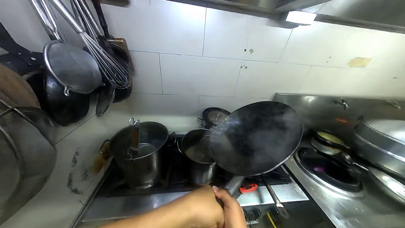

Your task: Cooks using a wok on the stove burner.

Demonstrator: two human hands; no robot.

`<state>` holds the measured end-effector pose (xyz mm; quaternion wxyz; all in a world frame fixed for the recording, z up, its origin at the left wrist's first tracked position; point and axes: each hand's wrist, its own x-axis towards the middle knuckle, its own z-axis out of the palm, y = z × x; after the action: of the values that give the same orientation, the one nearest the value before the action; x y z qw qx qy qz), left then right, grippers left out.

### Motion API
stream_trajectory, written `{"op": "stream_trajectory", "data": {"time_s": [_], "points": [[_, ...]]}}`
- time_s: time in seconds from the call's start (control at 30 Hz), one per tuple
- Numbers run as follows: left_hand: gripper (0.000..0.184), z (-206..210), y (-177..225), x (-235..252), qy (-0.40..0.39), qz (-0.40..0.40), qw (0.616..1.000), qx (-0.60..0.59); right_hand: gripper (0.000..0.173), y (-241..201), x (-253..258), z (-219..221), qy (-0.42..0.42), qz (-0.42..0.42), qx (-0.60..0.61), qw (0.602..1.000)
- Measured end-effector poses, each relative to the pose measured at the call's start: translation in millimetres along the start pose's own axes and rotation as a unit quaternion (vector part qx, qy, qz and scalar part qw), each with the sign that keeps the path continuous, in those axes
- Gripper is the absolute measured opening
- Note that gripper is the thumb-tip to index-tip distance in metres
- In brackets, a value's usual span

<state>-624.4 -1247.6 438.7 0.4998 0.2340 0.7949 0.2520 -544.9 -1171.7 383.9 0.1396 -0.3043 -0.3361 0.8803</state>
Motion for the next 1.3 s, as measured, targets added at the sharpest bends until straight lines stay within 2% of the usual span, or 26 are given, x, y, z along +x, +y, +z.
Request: {"op": "stream_trajectory", "data": {"time_s": [0.43, 0.97, 1.17, 1.3], "points": [[0.009, -6.6, -15.9, 6.5, 0.000, 0.024, 0.999, -0.039, 0.016, 4.1, 5.6, 10.2, 0.027, -0.010, -0.039, 0.999], [0.009, 4.0, -41.6, 27.1, -0.006, 0.121, 0.978, -0.169, 0.014, 6.7, 20.0, 2.2, 0.016, -0.082, -0.135, 0.987], [0.010, -5.9, -32.5, 20.3, 0.016, 0.086, 0.986, -0.141, 0.013, 7.3, 26.6, 11.1, 0.005, -0.075, -0.089, 0.993], [0.014, -11.9, -15.2, 14.3, 0.060, 0.022, 0.998, -0.022, 0.012, 10.9, 32.9, 10.2, -0.047, -0.049, 0.025, 0.997]]}}
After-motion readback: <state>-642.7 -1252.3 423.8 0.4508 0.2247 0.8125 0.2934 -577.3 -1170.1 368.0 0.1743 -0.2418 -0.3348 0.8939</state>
